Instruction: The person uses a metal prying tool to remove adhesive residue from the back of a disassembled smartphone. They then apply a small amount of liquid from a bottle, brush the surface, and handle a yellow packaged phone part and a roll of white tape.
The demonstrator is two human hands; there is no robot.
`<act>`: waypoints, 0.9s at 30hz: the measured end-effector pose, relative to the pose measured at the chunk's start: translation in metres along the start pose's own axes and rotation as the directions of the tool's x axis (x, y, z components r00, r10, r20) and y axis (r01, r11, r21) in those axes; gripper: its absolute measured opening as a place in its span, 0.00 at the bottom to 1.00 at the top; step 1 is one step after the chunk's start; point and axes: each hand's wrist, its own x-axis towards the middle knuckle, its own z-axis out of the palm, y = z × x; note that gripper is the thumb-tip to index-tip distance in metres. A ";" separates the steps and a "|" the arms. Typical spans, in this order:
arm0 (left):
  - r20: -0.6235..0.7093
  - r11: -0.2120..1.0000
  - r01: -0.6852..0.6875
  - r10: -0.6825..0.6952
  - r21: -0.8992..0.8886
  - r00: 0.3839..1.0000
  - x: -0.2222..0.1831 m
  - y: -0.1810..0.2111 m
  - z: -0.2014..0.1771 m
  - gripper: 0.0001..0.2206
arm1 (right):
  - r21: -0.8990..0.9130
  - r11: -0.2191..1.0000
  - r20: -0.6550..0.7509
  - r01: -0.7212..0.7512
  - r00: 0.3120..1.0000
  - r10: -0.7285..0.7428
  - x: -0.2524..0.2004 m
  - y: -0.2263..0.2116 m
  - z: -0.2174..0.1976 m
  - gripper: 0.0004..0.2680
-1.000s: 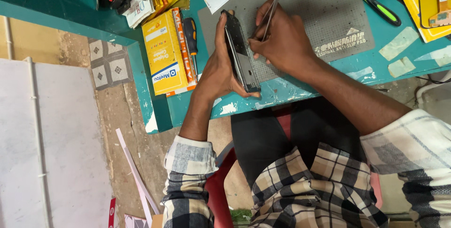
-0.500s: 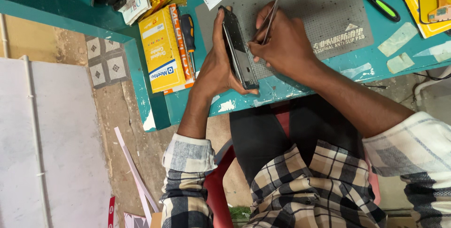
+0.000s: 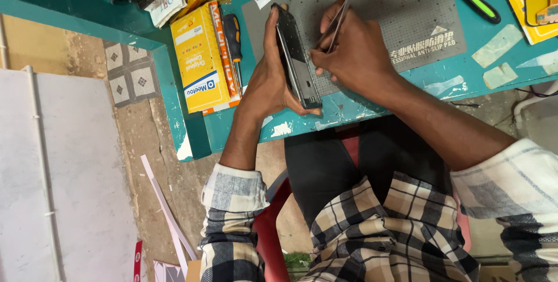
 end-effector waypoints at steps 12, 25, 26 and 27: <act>0.013 1.000 0.028 -0.028 -0.005 1.000 0.000 -0.003 0.001 0.85 | 0.003 1.000 0.034 -0.013 0.999 0.012 -0.007 0.004 -0.001 0.11; 0.006 0.999 0.009 -0.009 -0.033 1.000 0.000 0.002 -0.001 0.83 | 0.022 0.999 0.036 0.025 0.999 -0.025 -0.019 0.004 -0.001 0.11; 0.009 0.999 0.022 -0.022 -0.039 1.000 0.000 0.002 0.000 0.83 | 0.023 0.999 0.035 0.029 0.999 -0.030 -0.020 0.004 -0.001 0.11; 0.013 0.998 0.035 -0.034 -0.046 0.999 0.000 0.002 0.000 0.83 | 0.023 0.999 0.033 0.033 0.999 -0.033 -0.021 0.004 -0.001 0.11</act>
